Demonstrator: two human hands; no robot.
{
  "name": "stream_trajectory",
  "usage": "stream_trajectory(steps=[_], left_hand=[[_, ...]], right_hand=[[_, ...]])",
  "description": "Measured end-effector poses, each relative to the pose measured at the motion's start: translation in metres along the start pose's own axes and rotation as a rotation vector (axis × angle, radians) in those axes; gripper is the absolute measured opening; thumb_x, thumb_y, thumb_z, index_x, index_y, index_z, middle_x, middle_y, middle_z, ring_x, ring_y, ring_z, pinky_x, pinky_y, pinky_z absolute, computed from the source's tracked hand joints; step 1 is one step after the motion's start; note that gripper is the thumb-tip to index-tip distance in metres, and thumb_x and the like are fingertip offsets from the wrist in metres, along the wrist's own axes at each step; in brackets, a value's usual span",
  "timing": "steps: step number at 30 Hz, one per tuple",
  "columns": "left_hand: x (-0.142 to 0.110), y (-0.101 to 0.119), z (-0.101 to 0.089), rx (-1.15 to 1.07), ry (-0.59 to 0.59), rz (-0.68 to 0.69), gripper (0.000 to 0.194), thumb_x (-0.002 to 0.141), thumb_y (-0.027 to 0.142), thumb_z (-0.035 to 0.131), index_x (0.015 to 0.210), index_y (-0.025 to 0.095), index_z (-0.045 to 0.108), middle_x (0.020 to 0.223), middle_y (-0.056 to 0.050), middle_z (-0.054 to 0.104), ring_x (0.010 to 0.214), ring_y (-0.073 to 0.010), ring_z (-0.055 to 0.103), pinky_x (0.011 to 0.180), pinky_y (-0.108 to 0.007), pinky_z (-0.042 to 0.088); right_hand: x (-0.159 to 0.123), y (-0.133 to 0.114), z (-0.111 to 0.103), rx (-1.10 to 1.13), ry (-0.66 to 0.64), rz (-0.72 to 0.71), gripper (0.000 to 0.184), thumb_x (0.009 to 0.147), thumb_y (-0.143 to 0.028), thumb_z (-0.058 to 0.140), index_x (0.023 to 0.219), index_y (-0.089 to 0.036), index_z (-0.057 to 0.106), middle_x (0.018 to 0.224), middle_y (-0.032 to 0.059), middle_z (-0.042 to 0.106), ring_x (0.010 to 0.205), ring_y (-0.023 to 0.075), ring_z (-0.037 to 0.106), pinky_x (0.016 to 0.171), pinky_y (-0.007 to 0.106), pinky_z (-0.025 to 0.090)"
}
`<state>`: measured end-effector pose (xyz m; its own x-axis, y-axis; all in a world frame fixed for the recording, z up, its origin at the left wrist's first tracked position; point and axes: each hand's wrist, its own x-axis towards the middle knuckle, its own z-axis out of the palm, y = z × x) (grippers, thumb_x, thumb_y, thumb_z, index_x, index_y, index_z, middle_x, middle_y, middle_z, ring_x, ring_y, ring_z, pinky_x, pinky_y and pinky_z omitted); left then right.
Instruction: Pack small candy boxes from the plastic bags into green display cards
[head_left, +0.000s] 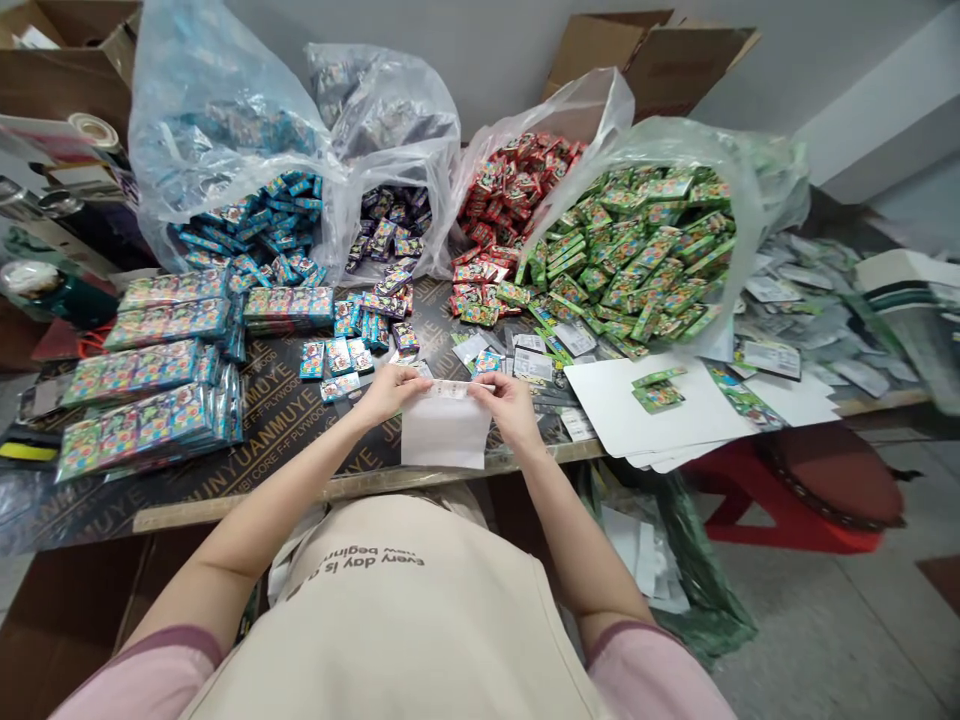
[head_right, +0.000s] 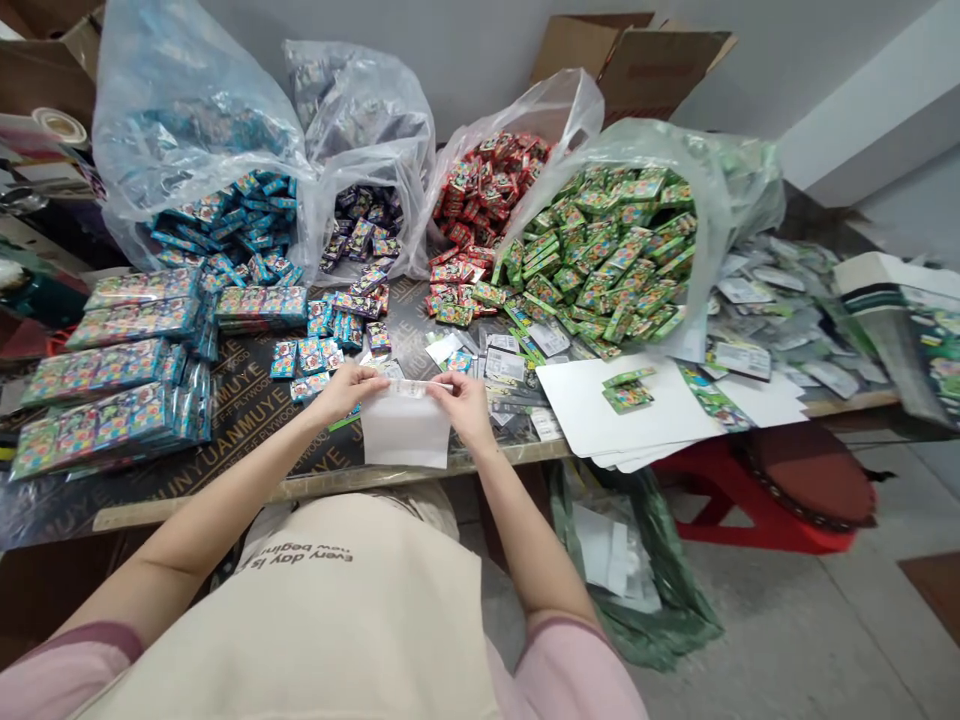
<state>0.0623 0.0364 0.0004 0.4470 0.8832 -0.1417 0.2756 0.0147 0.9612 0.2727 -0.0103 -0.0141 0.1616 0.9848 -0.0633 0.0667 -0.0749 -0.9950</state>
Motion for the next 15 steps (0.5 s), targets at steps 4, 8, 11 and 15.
stream_trajectory(steps=[4, 8, 11, 15], left_hand=[[0.001, -0.013, 0.005, -0.136, 0.043, -0.075, 0.042, 0.063, 0.052, 0.07, 0.057, 0.012, 0.06, 0.05, 0.002, 0.047, 0.048, -0.0076, 0.035, 0.049, -0.022, 0.023], [0.003, -0.029, 0.01, -0.182, 0.004, -0.124, 0.045, 0.062, 0.056, 0.071, 0.057, 0.012, 0.063, 0.047, 0.003, 0.045, 0.047, -0.0069, 0.033, 0.047, -0.021, 0.022], [0.004, -0.036, 0.014, -0.201, 0.005, -0.13, 0.045, 0.063, 0.056, 0.071, 0.056, 0.012, 0.062, 0.045, 0.003, 0.044, 0.046, -0.0065, 0.032, 0.046, -0.021, 0.021], [0.004, -0.034, 0.018, -0.173, -0.004, -0.092, 0.041, 0.065, 0.051, 0.07, 0.054, 0.012, 0.062, 0.045, 0.003, 0.046, 0.046, -0.0066, 0.033, 0.045, -0.02, 0.021]], right_hand=[[-0.001, 0.011, -0.005, 0.014, 0.018, 0.017, 0.028, 0.062, -0.041, 0.074, 0.061, -0.017, 0.06, 0.056, -0.0032, 0.054, 0.053, 0.0096, 0.044, 0.051, 0.023, 0.033], [-0.003, 0.023, -0.011, -0.063, 0.044, -0.01, 0.034, 0.07, -0.048, 0.068, 0.058, -0.017, 0.058, 0.052, -0.0042, 0.048, 0.05, 0.0092, 0.04, 0.05, 0.023, 0.029], [-0.003, 0.027, -0.013, -0.046, 0.02, 0.021, 0.035, 0.071, -0.05, 0.067, 0.06, -0.017, 0.061, 0.053, -0.0035, 0.051, 0.051, 0.0099, 0.042, 0.05, 0.023, 0.03], [-0.001, 0.027, -0.014, 0.017, -0.036, 0.074, 0.029, 0.06, -0.044, 0.075, 0.068, -0.018, 0.066, 0.063, -0.0005, 0.062, 0.057, 0.0122, 0.05, 0.053, 0.024, 0.038]])
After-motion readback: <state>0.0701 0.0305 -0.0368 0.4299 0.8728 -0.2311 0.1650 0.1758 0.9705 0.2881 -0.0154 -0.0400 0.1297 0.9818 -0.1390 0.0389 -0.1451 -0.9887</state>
